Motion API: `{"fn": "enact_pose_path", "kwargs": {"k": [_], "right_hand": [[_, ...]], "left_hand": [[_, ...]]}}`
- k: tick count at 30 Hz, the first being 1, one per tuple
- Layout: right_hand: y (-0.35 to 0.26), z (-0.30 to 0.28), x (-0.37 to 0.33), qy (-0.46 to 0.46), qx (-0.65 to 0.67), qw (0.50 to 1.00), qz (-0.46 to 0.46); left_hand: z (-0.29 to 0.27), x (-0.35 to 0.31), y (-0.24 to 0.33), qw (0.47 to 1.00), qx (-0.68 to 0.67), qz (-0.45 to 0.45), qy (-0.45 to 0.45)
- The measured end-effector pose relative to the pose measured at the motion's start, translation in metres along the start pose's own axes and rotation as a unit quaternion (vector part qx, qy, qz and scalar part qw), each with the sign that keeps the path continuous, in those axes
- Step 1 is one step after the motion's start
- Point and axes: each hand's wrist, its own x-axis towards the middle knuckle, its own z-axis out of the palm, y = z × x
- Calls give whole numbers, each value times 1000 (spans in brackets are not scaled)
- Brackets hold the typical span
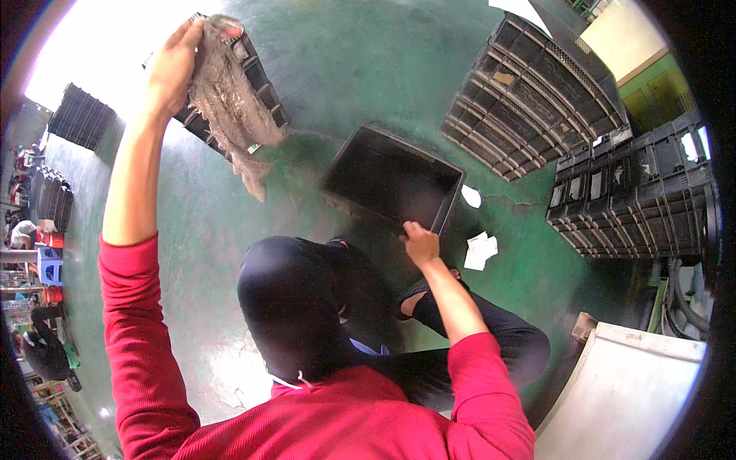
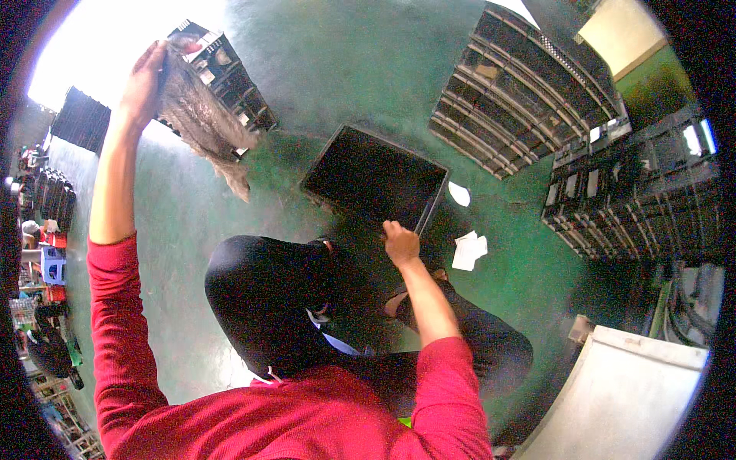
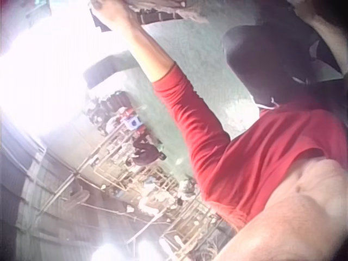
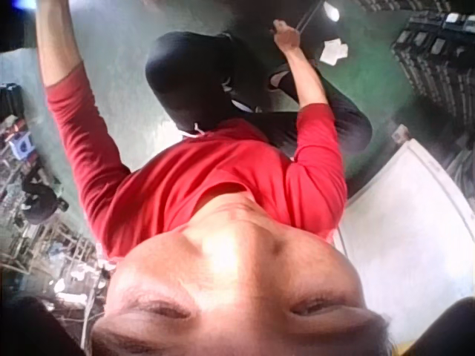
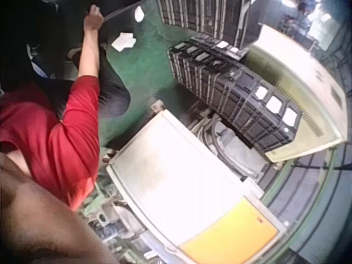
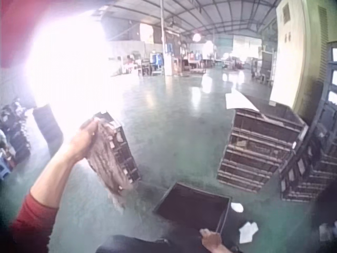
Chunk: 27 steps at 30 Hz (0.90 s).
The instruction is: The person sits on a low stool and repeatedly cleans black plastic crates. They wipe the interior of each crate with a cloth, place a white paper sheet inside, and stack the crates. The person handles the crates one at a time throughout the video.
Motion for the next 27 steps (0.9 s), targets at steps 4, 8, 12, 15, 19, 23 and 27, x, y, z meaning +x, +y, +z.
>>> {"fn": "enact_pose_path", "kwargs": {"k": [4, 8, 12, 15, 19, 23, 27], "right_hand": [[-6, 24, -19, -74, 41, 994, 65], [6, 5, -4, -111, 139, 982, 57], [30, -35, 20, -148, 400, 886, 183], [40, -60, 32, -173, 706, 552, 408], [44, -69, 45, -26, 758, 573, 309], [49, -46, 47, -128, 87, 950, 270], [33, 26, 54, -56, 132, 962, 232]], "left_hand": [[27, -9, 45, 985, -146, -38, -79], [70, -10, 74, 975, -194, -10, -105], [98, -11, 69, 947, -295, -55, -118], [121, -20, 29, 980, -102, -22, -167], [159, -63, -82, 909, -10, -72, -410], [188, -105, -232, 889, 240, -3, -391], [225, -121, -331, 924, 219, -94, -299]]}}
